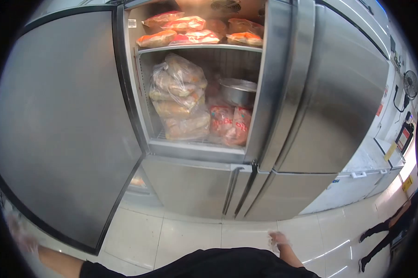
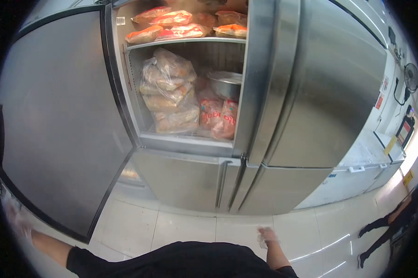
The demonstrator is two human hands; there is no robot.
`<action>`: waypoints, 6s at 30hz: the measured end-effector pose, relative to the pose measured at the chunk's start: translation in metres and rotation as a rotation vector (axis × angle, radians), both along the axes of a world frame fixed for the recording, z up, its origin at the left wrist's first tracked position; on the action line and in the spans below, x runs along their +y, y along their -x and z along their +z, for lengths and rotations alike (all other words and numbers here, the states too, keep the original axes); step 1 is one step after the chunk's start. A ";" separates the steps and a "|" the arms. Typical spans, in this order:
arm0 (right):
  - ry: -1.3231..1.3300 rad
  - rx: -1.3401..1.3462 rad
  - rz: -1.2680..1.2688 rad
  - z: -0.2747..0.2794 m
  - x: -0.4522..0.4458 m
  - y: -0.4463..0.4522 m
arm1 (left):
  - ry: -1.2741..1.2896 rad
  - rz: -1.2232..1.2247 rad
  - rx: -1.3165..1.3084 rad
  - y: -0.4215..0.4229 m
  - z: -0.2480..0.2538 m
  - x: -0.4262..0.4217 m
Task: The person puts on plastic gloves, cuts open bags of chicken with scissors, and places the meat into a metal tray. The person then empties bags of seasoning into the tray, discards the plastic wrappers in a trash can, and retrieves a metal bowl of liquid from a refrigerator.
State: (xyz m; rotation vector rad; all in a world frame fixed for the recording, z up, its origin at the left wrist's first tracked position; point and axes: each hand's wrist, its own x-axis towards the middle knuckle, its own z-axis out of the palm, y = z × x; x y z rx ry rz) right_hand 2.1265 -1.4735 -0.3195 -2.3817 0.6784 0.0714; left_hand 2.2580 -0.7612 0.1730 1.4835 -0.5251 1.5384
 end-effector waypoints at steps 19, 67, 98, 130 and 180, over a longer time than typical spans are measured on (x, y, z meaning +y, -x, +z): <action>0.003 -1.917 0.107 0.471 0.067 -0.278 | -0.240 -1.118 0.618 -0.298 -0.054 -0.334; 0.361 -1.499 -0.805 0.459 0.056 -0.355 | -0.187 -2.045 1.013 -0.449 -0.124 -0.424; 0.578 -0.921 -1.490 0.380 0.030 0.145 | -0.276 -2.261 1.207 -0.188 -0.067 -0.756; 1.511 -0.253 0.262 0.485 -0.252 -0.402 | 0.571 -0.906 1.119 -0.466 -0.029 -1.020; 0.666 -0.598 -1.039 0.374 -0.041 0.219 | 0.412 -1.769 1.396 -0.080 -0.104 -0.604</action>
